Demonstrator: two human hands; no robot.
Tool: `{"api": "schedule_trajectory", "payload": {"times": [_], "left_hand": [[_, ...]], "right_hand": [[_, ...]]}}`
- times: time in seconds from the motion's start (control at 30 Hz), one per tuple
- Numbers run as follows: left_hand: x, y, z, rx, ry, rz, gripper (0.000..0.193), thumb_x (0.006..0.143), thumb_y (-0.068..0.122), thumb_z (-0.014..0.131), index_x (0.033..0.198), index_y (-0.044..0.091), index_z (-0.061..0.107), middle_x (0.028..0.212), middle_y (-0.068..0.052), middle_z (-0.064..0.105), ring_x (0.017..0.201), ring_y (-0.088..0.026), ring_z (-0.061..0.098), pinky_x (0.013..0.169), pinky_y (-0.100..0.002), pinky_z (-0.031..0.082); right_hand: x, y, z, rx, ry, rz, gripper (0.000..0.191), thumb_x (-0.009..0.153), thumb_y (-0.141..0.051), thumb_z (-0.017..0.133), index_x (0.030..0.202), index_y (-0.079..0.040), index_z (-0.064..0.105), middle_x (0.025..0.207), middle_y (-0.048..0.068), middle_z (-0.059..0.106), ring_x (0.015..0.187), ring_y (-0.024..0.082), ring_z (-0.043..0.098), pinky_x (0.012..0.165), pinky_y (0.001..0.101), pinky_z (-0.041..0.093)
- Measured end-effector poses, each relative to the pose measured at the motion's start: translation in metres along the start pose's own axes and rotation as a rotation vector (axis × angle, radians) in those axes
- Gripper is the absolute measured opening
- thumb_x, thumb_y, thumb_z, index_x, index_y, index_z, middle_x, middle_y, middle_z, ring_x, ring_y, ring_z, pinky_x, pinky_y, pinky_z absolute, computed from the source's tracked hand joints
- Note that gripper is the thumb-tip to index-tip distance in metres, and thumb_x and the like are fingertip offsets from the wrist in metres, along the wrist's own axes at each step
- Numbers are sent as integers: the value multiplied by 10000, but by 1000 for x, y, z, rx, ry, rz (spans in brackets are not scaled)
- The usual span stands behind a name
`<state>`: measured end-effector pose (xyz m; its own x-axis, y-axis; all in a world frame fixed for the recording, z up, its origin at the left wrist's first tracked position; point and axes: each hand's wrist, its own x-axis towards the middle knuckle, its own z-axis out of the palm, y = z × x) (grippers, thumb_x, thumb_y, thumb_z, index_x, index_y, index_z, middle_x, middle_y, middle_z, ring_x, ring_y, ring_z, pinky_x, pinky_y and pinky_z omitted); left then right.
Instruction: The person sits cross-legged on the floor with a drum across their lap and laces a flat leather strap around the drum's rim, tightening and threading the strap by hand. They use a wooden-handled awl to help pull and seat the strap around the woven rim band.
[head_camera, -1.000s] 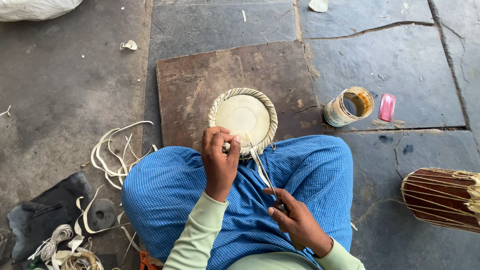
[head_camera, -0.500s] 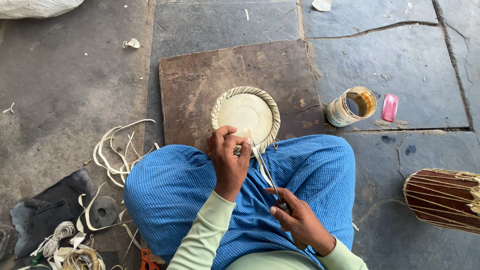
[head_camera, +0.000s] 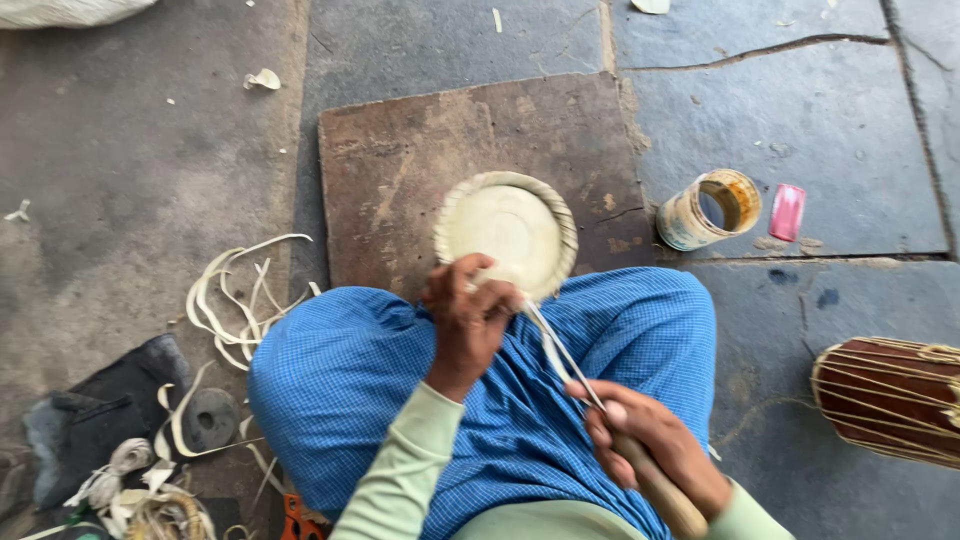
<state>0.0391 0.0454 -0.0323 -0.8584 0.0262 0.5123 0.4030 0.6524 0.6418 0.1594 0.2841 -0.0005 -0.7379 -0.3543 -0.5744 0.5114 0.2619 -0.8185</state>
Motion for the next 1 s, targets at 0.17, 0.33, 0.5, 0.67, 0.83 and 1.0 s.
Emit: {"api": "schedule_trajectory", "payload": {"times": [0.17,0.33,0.5,0.67,0.83,1.0], "left_hand": [[18,-22,-20,-29,-20,27,80,879,316,783,885,244,747,1148,32,599,1130,-241,499,1010,-428,358],[18,-27,-28,-139,-151,83,109,847,324,797,925,249,780,986,46,578,1021,-238,467,939,-394,361],[13,-22,-43,-110,-246,80,52,885,278,790,910,233,784,937,43,573,1004,-225,482,918,-394,350],[6,-19,-48,-167,-229,44,70,906,287,772,930,224,751,923,55,586,1013,-215,505,939,-370,381],[-1,-20,-43,-93,-199,37,103,912,272,783,877,207,710,878,74,617,958,-192,524,927,-393,366],[-4,-18,-47,-146,-237,62,103,901,224,772,913,199,672,899,44,591,984,-216,521,940,-387,370]], "right_hand": [[-61,10,-36,-529,-152,50,534,930,-260,684,1457,-205,619,1033,33,733,912,146,701,800,323,588],[-37,6,-19,-847,-190,218,456,964,-346,634,1411,-261,601,1070,26,638,962,145,686,855,338,601],[16,-45,8,-604,357,-413,305,883,-192,708,1174,-104,681,1017,79,674,795,194,717,657,337,605],[72,-91,30,-728,449,-725,174,897,-195,754,1004,-69,699,869,88,650,718,251,655,622,380,533],[78,-78,15,-475,323,-641,151,914,-170,721,872,-37,664,768,72,589,639,190,576,586,342,494],[60,-46,-6,164,39,-460,210,1039,-181,681,914,-22,624,821,24,550,703,110,479,610,312,407]]}}
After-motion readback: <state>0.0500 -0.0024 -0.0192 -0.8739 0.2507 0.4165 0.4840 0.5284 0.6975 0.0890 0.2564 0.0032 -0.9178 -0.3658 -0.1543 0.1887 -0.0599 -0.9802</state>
